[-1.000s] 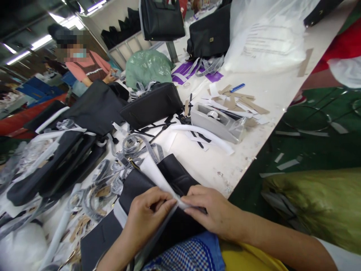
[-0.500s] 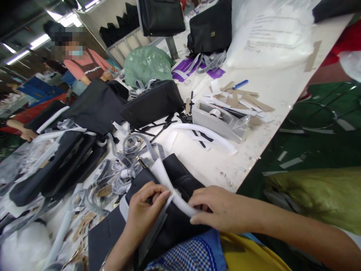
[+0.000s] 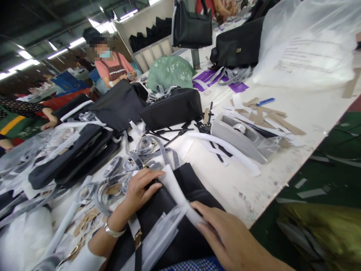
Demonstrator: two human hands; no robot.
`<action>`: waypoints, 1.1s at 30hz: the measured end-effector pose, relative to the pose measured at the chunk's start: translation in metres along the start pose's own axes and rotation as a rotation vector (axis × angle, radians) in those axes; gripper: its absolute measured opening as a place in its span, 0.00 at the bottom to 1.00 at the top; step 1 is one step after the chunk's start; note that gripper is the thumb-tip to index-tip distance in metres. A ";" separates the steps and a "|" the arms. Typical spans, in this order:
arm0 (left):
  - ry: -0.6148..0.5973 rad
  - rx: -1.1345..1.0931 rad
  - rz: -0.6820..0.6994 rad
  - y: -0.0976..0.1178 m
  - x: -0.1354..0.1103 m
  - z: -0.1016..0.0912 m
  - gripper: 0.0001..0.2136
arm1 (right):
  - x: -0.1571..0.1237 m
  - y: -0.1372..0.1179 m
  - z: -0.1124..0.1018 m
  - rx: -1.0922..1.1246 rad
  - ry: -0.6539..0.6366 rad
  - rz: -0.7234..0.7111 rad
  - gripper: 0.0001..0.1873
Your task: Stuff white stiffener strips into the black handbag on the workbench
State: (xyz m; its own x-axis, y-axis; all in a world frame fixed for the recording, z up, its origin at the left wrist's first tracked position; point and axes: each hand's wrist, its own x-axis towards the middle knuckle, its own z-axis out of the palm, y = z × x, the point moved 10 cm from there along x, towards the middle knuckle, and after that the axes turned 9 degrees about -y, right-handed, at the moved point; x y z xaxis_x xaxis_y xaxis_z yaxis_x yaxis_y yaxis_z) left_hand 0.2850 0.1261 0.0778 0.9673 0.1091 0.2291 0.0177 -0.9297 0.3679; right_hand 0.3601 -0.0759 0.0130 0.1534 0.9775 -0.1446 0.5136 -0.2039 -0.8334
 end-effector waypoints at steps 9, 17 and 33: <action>-0.135 -0.189 -0.186 -0.012 0.000 0.009 0.14 | 0.007 0.008 0.010 0.121 -0.148 0.203 0.13; -0.280 -0.149 -0.131 0.001 0.015 0.020 0.16 | 0.001 0.003 0.013 0.192 -0.274 0.174 0.17; -0.371 -0.432 0.046 0.005 0.020 0.015 0.12 | 0.003 0.009 0.007 0.009 -0.386 0.027 0.20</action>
State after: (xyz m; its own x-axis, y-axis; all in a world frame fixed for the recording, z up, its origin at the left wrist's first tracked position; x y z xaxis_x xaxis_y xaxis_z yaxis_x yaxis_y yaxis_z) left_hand 0.3083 0.1183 0.0707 0.9900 -0.1317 -0.0496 -0.0563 -0.6939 0.7179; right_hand 0.3591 -0.0741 0.0014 -0.1630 0.9206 -0.3550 0.5061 -0.2309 -0.8310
